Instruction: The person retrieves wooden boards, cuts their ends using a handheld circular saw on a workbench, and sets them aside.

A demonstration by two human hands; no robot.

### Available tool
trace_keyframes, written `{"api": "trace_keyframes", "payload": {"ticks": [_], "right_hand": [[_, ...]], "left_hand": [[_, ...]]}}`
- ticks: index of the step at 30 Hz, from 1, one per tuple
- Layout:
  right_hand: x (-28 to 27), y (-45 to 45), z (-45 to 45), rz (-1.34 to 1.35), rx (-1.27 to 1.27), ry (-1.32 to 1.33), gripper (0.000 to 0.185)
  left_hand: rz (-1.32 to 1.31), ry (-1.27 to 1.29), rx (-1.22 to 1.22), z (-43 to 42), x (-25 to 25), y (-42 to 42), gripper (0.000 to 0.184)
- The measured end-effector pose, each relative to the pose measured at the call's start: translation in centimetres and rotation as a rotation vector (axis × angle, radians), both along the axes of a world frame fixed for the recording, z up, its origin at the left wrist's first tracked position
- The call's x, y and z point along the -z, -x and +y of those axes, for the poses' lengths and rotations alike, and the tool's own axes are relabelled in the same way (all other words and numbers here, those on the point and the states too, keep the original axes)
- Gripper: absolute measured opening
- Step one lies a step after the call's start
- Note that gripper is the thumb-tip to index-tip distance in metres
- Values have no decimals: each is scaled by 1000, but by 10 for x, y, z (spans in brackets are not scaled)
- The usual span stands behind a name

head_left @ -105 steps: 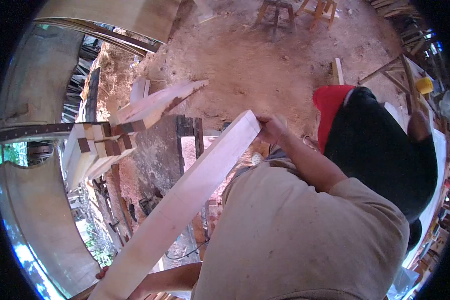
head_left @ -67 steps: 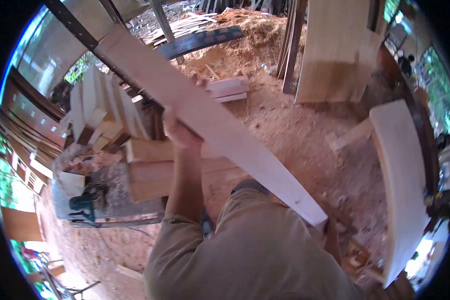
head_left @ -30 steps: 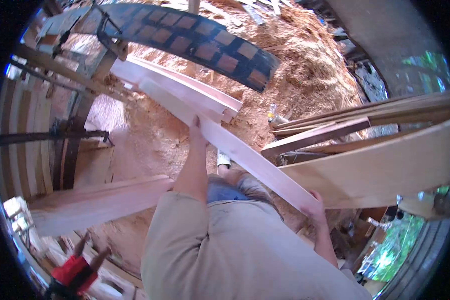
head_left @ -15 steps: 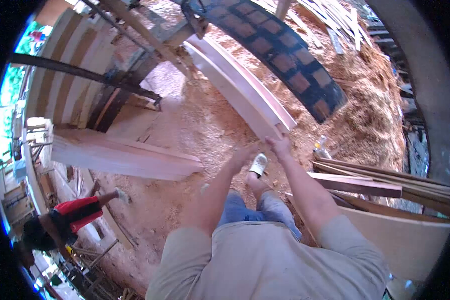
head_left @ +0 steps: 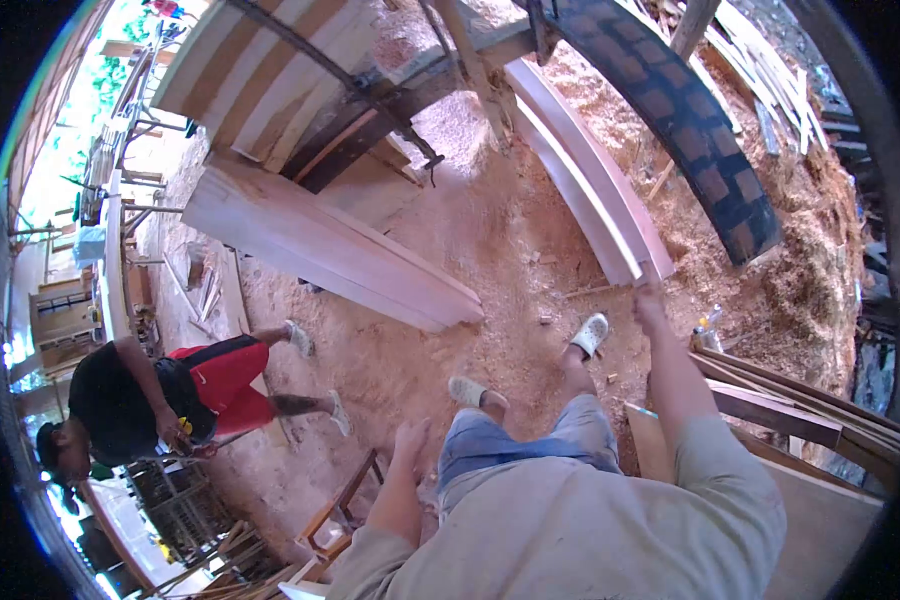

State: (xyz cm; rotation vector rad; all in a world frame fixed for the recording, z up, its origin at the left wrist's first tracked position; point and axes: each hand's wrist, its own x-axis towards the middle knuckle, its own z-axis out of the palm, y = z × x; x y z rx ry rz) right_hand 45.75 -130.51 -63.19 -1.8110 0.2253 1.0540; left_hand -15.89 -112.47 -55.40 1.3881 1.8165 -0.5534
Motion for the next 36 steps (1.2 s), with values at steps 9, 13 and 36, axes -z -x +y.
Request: {"api": "trace_keyframes", "payload": {"ticks": [9, 13, 36], "right_hand": [[-50, 221, -74, -444, -566, 317, 18], [-44, 255, -75, -148, -363, 551, 27], [-138, 412, 512, -914, -590, -317, 79]], "left_hand": [[-335, 46, 229, 25, -62, -48, 56], [-527, 53, 190, 39, -72, -1, 56], [-624, -335, -785, 392, -69, 207, 31]]}}
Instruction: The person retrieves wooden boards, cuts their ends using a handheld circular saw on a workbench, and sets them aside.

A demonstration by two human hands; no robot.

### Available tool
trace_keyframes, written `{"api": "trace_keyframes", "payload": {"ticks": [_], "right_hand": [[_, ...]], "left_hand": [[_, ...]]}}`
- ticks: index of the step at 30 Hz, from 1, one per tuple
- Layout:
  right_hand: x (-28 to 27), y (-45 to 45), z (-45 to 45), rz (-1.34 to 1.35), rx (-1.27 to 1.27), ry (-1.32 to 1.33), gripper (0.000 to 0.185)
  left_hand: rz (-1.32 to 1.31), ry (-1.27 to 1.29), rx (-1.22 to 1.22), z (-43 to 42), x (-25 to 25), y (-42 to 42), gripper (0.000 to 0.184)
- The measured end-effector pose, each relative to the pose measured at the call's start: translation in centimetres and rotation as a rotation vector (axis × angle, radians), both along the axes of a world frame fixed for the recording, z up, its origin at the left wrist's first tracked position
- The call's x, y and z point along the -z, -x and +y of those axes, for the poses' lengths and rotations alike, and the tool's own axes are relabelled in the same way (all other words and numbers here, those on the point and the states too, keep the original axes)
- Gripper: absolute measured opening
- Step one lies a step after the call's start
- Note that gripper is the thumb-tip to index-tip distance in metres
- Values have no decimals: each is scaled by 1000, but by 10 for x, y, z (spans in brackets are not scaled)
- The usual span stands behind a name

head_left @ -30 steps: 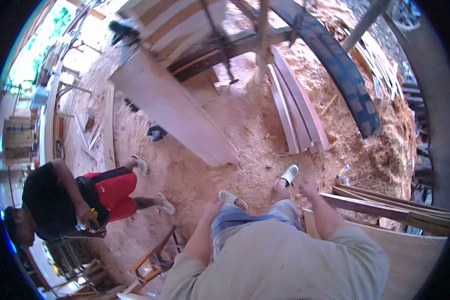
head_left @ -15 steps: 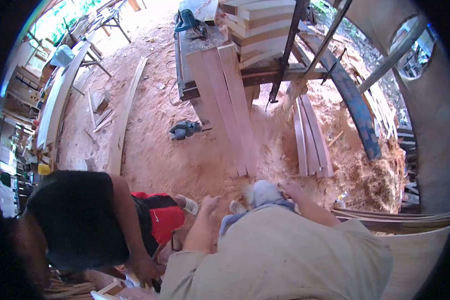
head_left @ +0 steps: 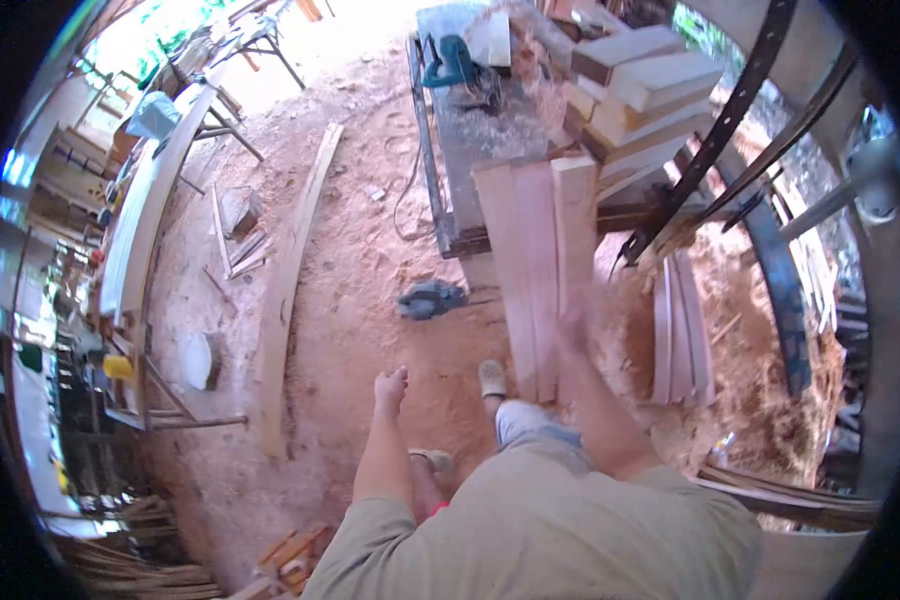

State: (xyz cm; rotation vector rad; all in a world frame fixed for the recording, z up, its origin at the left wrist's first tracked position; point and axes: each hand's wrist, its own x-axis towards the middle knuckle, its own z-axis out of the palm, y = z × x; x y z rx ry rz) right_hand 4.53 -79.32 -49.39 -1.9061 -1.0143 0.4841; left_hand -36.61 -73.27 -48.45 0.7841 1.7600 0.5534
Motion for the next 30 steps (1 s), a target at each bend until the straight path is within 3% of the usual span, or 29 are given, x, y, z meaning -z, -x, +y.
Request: {"api": "trace_keyframes", "payload": {"ticks": [2, 4, 5, 6, 7, 8, 9, 11, 13, 14, 15, 16, 17, 18, 19, 20, 21, 24, 25, 26, 28, 29, 30], "right_hand": [[-5, -18, 20, -425, 323, -50, 100], [-17, -35, 41, -322, 327, -104, 106], [-27, -34, 43, -307, 327, -82, 106], [-41, -36, 50, -286, 364, 112, 104], [-57, -40, 62, -274, 396, 297, 102], [-77, -39, 70, -291, 469, 302, 96], [-91, -36, 77, -312, 536, 298, 91], [-31, -45, 80, -442, 560, 141, 85], [7, -76, 55, -119, 432, 106, 75], [-26, -66, 51, 12, 380, 274, 72], [-93, -43, 53, 142, 330, 435, 69], [-145, -20, 63, 6, 325, 550, 71], [-170, 4, 72, -127, 323, 651, 74], [-29, -24, 41, -842, 653, 526, 90], [64, -53, -18, -364, 745, 251, 105], [25, -32, -30, -106, 647, 448, 114], [2, -1, -37, -110, 654, 444, 114], [-56, 103, -16, 41, 1183, 115, 97], [-60, 113, -5, 34, 1192, 111, 97], [-68, 118, 4, -107, 1185, 117, 95], [-78, 116, 4, -384, 1172, 156, 92], [-80, 118, -6, -520, 1166, 193, 90], [-82, 131, -25, -651, 1157, 249, 89]], "left_hand": [[150, 36, 86, -4, 4, 41, 34], [332, 188, 355, -5, 19, 98, 42], [460, 114, 460, -18, 31, 133, 44], [578, 25, 565, -26, 38, 159, 46], [446, 113, 416, -30, 4, 162, 47], [305, 194, 261, -36, -34, 160, 47], [243, 229, 130, -40, -38, 174, 46], [212, 271, -16, -52, -51, 201, 40], [173, 257, -140, -60, -41, 228, 33], [96, 237, -252, -72, -12, 253, 30], [37, 407, -315, -68, -14, 261, 31], [126, 396, -233, -64, -17, 266, 37], [100, 318, -162, -79, 64, 317, 35], [178, 411, -19, -47, 28, 301, 30], [66, 534, -108, -25, -9, 284, 26], [53, 620, -117, 3, -18, 287, 25], [14, 604, -111, 23, -10, 304, 25], [-236, 572, -148, 109, 70, 363, 22], [-91, 464, -8, 151, 62, 375, 22], [56, 358, 134, 202, 54, 387, 23], [61, 219, 192, 297, 53, 422, 31], [354, -132, 402, 341, 75, 447, 30], [318, 159, 430, 399, 123, 477, 32]]}}
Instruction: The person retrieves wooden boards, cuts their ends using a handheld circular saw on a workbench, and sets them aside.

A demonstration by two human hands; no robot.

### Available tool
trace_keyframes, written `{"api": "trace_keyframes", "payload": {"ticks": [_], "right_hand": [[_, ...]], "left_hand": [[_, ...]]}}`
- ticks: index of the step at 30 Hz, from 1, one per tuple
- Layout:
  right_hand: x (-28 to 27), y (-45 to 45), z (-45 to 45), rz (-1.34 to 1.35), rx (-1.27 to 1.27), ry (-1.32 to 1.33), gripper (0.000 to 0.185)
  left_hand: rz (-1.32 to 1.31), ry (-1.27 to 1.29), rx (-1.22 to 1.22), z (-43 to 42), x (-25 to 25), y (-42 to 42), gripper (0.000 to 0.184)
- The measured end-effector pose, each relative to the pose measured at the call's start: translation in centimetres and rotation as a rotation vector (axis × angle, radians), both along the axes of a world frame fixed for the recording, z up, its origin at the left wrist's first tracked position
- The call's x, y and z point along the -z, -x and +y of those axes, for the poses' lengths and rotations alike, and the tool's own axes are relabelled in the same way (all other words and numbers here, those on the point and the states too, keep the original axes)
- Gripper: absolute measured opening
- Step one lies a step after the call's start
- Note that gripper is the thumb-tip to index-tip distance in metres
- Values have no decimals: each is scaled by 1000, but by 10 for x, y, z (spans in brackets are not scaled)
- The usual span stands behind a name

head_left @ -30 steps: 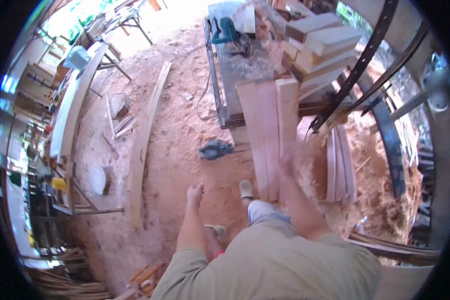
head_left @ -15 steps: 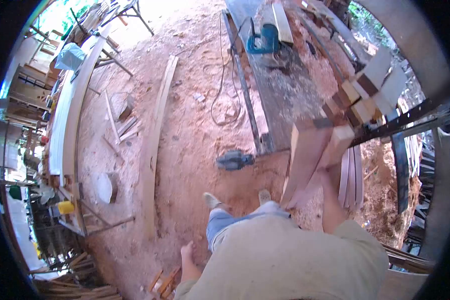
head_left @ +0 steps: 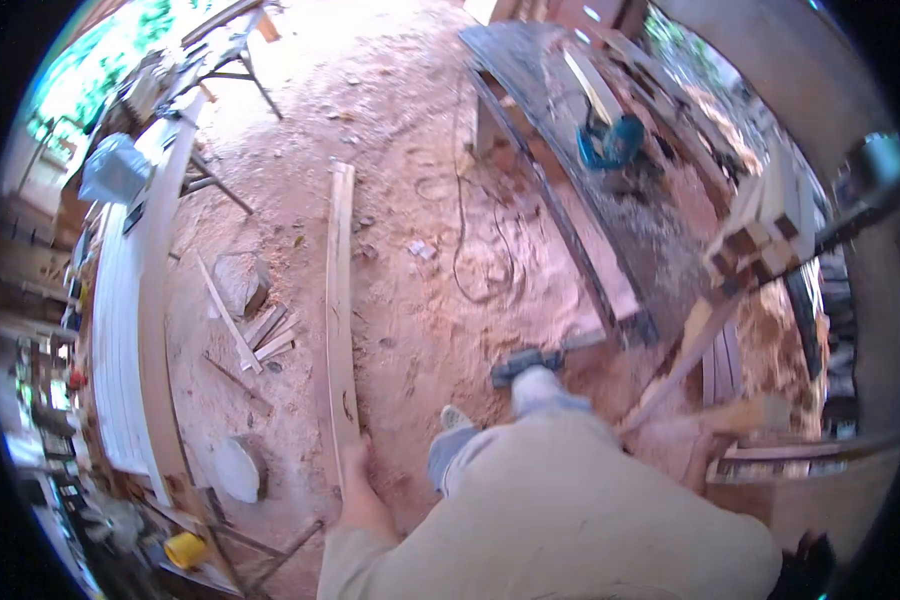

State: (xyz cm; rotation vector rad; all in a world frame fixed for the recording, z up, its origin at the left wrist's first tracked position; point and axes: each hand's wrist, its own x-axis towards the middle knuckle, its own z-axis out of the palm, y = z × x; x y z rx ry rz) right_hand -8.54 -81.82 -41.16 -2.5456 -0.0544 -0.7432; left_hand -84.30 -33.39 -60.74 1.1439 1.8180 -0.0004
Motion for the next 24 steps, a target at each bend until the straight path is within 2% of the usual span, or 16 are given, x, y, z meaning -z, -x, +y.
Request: {"api": "trace_keyframes", "payload": {"ticks": [1, 2, 3, 4, 7, 10, 11, 12, 13, 14, 15, 17, 18, 20, 21, 24], "right_hand": [[-7, 27, -17, -64, 11, 119, 87], [-26, 38, 3, -70, -12, 113, 84], [-62, 59, 39, -76, -34, 107, 80], [-93, 77, 69, -82, -57, 101, 77], [-171, 124, 187, 16, -131, -368, 76], [-210, 155, 262, 17, -194, -467, 79], [-224, 156, 291, 56, -276, -514, 80], [-226, 158, 313, 154, -106, -615, 78], [-243, 162, 344, 153, -126, -662, 78], [-270, 169, 379, 230, -169, -818, 79], [-277, 173, 410, 316, -214, -967, 80], [-253, 139, 448, 203, -398, -1019, 85], [-261, 135, 489, 145, -447, -1073, 86], [-268, 122, 562, 89, -343, -829, 85], [-282, 121, 597, 289, -367, -705, 84], [-281, 119, 690, 388, -465, -873, 74]], "left_hand": [[-197, -24, -171, 56, -23, 22, 40], [-29, -150, -125, 87, -59, -4, 35], [-395, -21, -391, 131, -98, -10, 35], [-370, -43, -387, 170, -109, -22, 42], [-519, -76, -392, 244, -159, -75, 54], [-624, 7, -394, 304, -113, -105, 46], [-599, 46, -262, 320, -107, -116, 40], [-576, 67, -141, 333, -108, -133, 35], [-418, 49, -37, 339, -136, -162, 34], [-405, 20, -23, 359, -113, -172, 35], [-392, -67, -9, 359, -144, -202, 35], [-254, -34, 199, 382, -157, -240, 40], [-342, -62, 356, 391, -158, -259, 45], [-405, -5, 664, 404, -185, -297, 49], [-394, 64, 810, 414, -220, -328, 49], [-484, 11, 994, 453, -268, -395, 55]]}}
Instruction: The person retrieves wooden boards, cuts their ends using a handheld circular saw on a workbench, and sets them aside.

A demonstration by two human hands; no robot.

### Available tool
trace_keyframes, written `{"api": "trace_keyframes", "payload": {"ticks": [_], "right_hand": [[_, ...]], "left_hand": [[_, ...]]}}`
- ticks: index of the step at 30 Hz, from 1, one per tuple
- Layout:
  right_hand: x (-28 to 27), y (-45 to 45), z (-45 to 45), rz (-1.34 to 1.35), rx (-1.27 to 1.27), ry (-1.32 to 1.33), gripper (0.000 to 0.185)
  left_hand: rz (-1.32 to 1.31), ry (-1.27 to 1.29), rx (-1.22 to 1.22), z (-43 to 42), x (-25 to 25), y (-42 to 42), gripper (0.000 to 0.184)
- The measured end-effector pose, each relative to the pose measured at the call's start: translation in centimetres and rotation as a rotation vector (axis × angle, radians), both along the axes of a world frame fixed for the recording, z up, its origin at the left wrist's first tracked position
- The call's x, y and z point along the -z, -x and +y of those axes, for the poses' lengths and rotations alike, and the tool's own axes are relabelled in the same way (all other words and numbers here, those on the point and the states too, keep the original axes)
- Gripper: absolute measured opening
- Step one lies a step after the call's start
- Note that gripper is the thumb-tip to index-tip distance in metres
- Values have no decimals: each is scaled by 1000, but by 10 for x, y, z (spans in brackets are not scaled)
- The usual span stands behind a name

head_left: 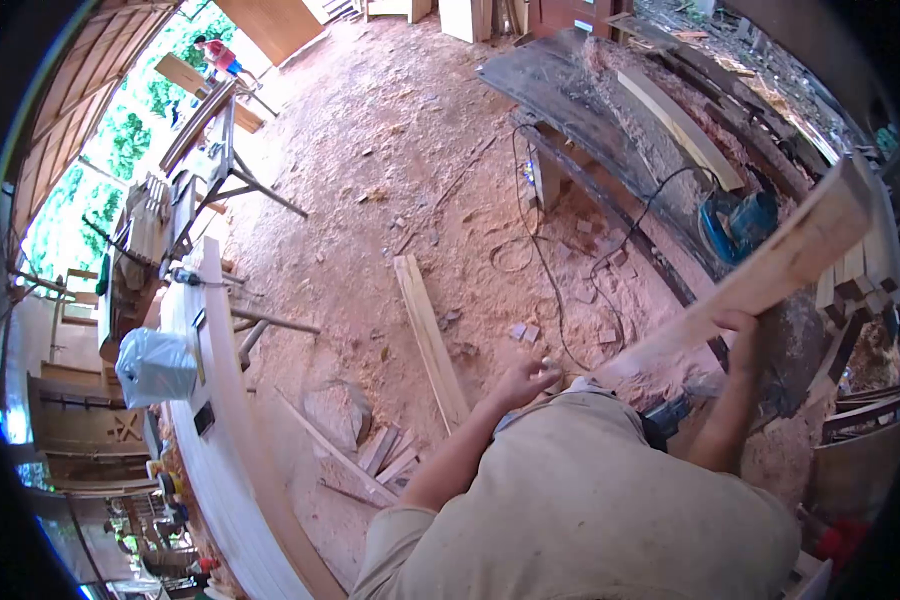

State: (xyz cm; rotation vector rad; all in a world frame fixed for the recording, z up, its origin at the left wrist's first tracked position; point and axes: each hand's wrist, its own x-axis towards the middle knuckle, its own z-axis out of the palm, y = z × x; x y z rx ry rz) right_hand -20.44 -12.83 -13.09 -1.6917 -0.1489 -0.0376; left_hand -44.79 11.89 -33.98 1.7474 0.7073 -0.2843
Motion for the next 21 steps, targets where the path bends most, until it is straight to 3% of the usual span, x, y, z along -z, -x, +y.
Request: {"api": "trace_keyframes", "payload": {"ticks": [2, 4, 6, 7, 8, 9, 10, 12, 13, 14, 15, 18, 20, 21], "right_hand": [[3, -5, 52, 37, -116, -134, 64], [5, -19, 102, 46, -352, -145, 46], [-2, -18, 157, -37, -472, -244, 46], [-11, -13, 182, 115, -545, -344, 56], [-8, -14, 206, 24, -574, -289, 59], [-16, -13, 237, -101, -594, -328, 54], [-20, -18, 262, -145, -688, -264, 49], [-31, -38, 320, -283, -826, -120, 57], [-47, -30, 345, -378, -633, 16, 75], [-56, -37, 381, -423, -610, 167, 87], [-50, -37, 407, -365, -598, 213, 95], [-20, -65, 455, -494, -450, 440, 84], [25, -83, 433, -378, -260, 401, 77], [65, -87, 412, -384, -123, 205, 71]], "left_hand": [[-120, -220, 119, 25, -18, -44, 67], [-198, -263, 113, 49, -8, -86, 81], [-264, -251, 117, 67, 1, -124, 85], [-358, -177, 32, 76, 6, -139, 79], [-444, -99, -51, 87, 11, -155, 74], [-706, 73, -157, 96, 18, -170, 59], [-711, 80, -92, 114, 18, -178, 59], [-671, 120, -296, 156, 18, -184, 48], [-716, 142, -287, 184, 25, -196, 46], [-746, 170, -292, 214, 32, -204, 44], [-759, 241, -299, 232, 6, -209, 37], [-802, 443, -370, 310, 13, -253, 42], [-837, 413, -366, 343, -19, -279, 37], [-753, 508, -335, 370, -14, -294, 41]]}}
